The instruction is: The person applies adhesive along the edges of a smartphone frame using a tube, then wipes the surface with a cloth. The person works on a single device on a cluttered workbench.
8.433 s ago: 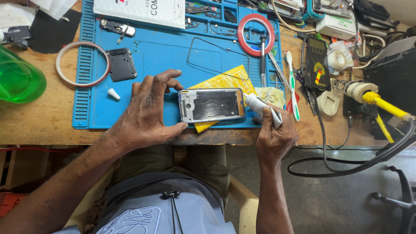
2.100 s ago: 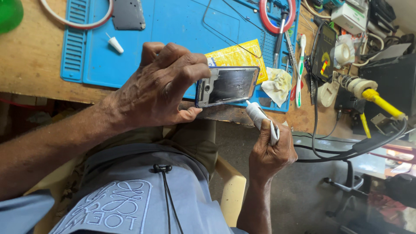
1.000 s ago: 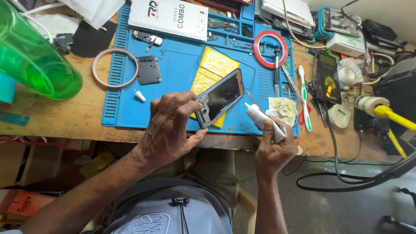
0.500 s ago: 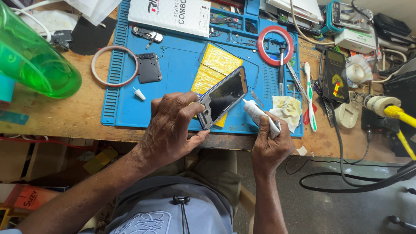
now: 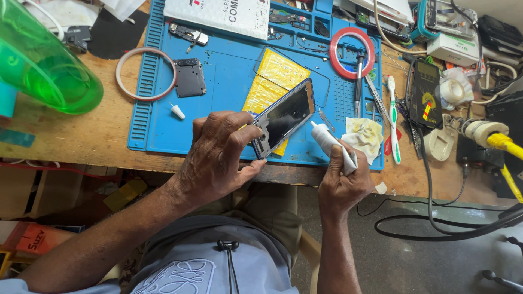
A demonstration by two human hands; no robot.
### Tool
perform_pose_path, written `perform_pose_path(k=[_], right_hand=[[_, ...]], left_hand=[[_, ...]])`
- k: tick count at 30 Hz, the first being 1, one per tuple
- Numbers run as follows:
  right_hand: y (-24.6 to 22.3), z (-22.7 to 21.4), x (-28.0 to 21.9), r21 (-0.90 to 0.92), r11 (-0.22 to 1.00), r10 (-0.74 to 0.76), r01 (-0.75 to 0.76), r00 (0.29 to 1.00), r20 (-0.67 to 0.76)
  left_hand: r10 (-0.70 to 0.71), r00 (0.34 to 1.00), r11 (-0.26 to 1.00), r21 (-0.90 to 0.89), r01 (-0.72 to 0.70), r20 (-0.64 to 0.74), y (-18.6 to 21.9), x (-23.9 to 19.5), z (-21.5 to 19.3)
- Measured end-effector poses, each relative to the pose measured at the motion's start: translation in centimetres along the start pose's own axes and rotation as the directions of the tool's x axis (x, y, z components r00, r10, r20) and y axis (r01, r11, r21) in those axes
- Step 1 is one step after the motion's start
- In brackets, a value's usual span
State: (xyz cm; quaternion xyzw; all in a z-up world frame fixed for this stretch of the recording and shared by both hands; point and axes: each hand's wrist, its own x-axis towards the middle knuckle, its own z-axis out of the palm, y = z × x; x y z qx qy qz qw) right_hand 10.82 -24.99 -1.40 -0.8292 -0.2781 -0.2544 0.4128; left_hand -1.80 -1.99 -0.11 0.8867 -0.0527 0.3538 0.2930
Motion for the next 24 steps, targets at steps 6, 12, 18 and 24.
perform_pose_path(k=[6, 12, 18, 24], right_hand=[[-0.2, 0.0, 0.0, -0.043, 0.999, 0.008, -0.007, 1.0, 0.02], [-0.2, 0.1, 0.0, -0.048, 0.999, 0.005, -0.004, 1.0, 0.027], [-0.5, 0.1, -0.3, -0.1, 0.992, -0.071, 0.075, 0.997, 0.04], [-1.3, 0.3, -0.5, -0.109, 0.986, -0.126, 0.13, 0.991, 0.041]], left_hand=[[0.011, 1.0, 1.0, -0.001, -0.011, 0.004, 0.0, 0.0, 0.0], [0.009, 1.0, 1.0, 0.001, -0.009, 0.012, 0.0, -0.1, 0.1], [0.019, 1.0, 1.0, 0.011, -0.019, 0.021, 0.0, -0.3, 0.2], [0.03, 0.999, 0.999, 0.032, -0.03, 0.017, -0.1, -0.4, 0.3]])
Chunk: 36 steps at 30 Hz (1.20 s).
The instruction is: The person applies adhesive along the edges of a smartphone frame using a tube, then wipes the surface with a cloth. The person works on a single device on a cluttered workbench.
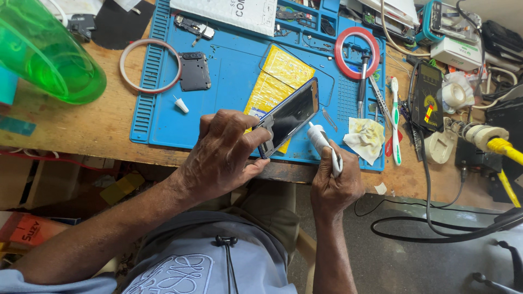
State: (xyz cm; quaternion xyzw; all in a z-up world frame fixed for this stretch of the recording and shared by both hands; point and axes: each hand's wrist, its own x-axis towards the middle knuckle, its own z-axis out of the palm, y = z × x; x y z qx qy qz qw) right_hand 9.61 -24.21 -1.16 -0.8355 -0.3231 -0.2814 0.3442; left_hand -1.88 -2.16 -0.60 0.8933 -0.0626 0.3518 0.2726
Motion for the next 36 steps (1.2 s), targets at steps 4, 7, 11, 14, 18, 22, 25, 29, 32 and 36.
perform_pose_path(k=[4, 7, 11, 14, 18, 22, 25, 29, 32, 36], right_hand=[[-0.5, -0.1, -0.1, 0.001, 0.999, -0.041, 0.041, 0.999, -0.005], [-0.7, -0.1, -0.2, 0.012, 0.999, -0.038, 0.038, 0.999, -0.008], [-0.8, -0.1, -0.4, 0.006, 0.998, -0.057, 0.057, 0.998, -0.013], [-0.9, -0.2, -0.5, 0.015, 0.998, -0.063, 0.063, 0.998, -0.007], [-1.2, -0.3, -0.6, -0.012, 0.998, -0.066, 0.066, 0.998, -0.01], [-1.4, -0.3, -0.8, -0.014, 0.996, -0.086, 0.086, 0.996, -0.012], [-1.6, -0.3, -0.9, -0.015, 0.993, -0.114, 0.114, 0.993, -0.016], [-1.7, -0.3, -1.0, -0.019, 0.991, -0.134, 0.134, 0.991, -0.015], [-1.9, -0.3, -1.1, -0.026, 0.991, -0.129, 0.128, 0.992, -0.018], [-2.1, -0.5, -1.3, -0.018, 0.992, -0.124, 0.124, 0.992, -0.012]], left_hand=[[-0.008, 1.0, 1.0, -0.015, 0.008, -0.006, 0.0, -0.1, 0.1], [-0.004, 1.0, 1.0, -0.016, 0.004, -0.012, -0.1, -0.1, 0.0], [0.003, 1.0, 1.0, -0.023, -0.003, -0.014, -0.1, -0.2, 0.0], [0.01, 1.0, 1.0, -0.023, -0.01, -0.022, -0.2, -0.2, 0.1], [0.007, 0.999, 1.0, -0.021, -0.008, -0.032, -0.2, -0.2, 0.2], [0.012, 0.999, 1.0, -0.027, -0.013, -0.033, -0.2, -0.3, 0.2], [0.009, 1.0, 1.0, -0.029, -0.01, -0.03, -0.2, -0.3, 0.1], [0.013, 0.999, 0.999, -0.036, -0.014, -0.033, -0.3, -0.4, 0.2], [0.019, 0.999, 1.0, -0.022, -0.02, -0.042, -0.3, -0.4, 0.3], [0.038, 0.998, 0.999, 0.0, -0.038, -0.057, -0.4, -0.5, 0.4]])
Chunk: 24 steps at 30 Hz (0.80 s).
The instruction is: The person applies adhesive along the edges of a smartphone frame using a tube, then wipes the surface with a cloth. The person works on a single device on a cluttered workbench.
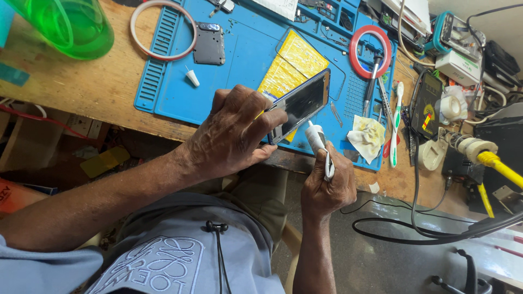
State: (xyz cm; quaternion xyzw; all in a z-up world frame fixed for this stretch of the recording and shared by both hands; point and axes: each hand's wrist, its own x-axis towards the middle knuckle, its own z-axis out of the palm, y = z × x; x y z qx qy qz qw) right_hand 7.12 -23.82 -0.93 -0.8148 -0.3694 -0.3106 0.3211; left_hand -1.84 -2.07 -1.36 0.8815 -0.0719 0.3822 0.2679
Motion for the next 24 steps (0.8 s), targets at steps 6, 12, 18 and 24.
perform_pose_path(k=[6, 12, 18, 24], right_hand=[[-0.4, -0.2, -0.4, -0.012, 1.0, 0.003, -0.003, 1.0, 0.011], [-0.8, -0.4, -0.7, -0.004, 1.0, -0.01, 0.01, 1.0, 0.007], [-1.6, -0.6, -1.0, -0.01, 1.0, -0.01, 0.01, 1.0, 0.004], [-2.2, -0.8, -1.3, 0.027, 1.0, -0.007, 0.007, 1.0, 0.001]], left_hand=[[0.02, 1.0, 1.0, 0.018, -0.02, -0.016, -0.1, -0.2, 0.2], [0.026, 0.999, 0.999, 0.043, -0.025, -0.026, -0.1, -0.2, 0.2], [0.028, 0.999, 0.998, 0.057, -0.026, -0.024, 0.0, -0.2, 0.2], [0.025, 1.0, 0.999, 0.03, -0.025, -0.011, 0.0, -0.2, 0.1]])
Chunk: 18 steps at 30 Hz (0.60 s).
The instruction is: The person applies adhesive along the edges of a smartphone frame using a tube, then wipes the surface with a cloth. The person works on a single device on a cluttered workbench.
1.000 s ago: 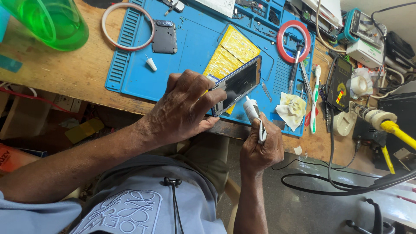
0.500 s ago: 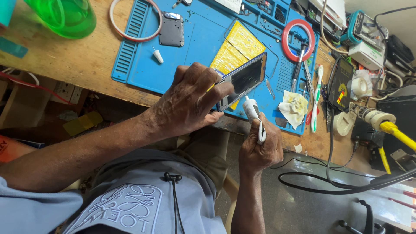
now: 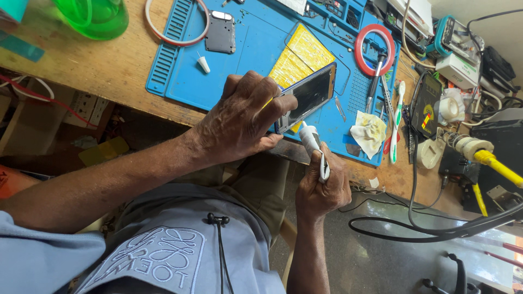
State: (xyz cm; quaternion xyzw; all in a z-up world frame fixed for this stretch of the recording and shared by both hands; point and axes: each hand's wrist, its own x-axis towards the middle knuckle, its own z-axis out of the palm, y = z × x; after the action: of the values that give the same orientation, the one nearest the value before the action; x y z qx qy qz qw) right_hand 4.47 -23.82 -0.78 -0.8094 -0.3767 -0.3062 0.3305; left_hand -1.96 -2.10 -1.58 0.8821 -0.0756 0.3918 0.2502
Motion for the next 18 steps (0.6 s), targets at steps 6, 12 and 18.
perform_pose_path(k=[6, 12, 18], right_hand=[[-0.4, -0.2, -0.1, 0.003, 1.0, 0.006, -0.006, 1.0, 0.011], [-1.1, -0.5, -0.3, 0.01, 1.0, 0.002, -0.003, 1.0, 0.024], [-1.9, -0.8, -0.6, 0.028, 0.999, 0.021, -0.022, 0.999, 0.037]], left_hand=[[-0.002, 1.0, 1.0, 0.006, 0.002, -0.003, 0.0, 0.0, 0.1], [-0.005, 1.0, 1.0, 0.004, 0.005, -0.01, 0.0, -0.1, 0.2], [-0.001, 1.0, 1.0, 0.008, 0.001, -0.018, 0.0, 0.0, 0.2]])
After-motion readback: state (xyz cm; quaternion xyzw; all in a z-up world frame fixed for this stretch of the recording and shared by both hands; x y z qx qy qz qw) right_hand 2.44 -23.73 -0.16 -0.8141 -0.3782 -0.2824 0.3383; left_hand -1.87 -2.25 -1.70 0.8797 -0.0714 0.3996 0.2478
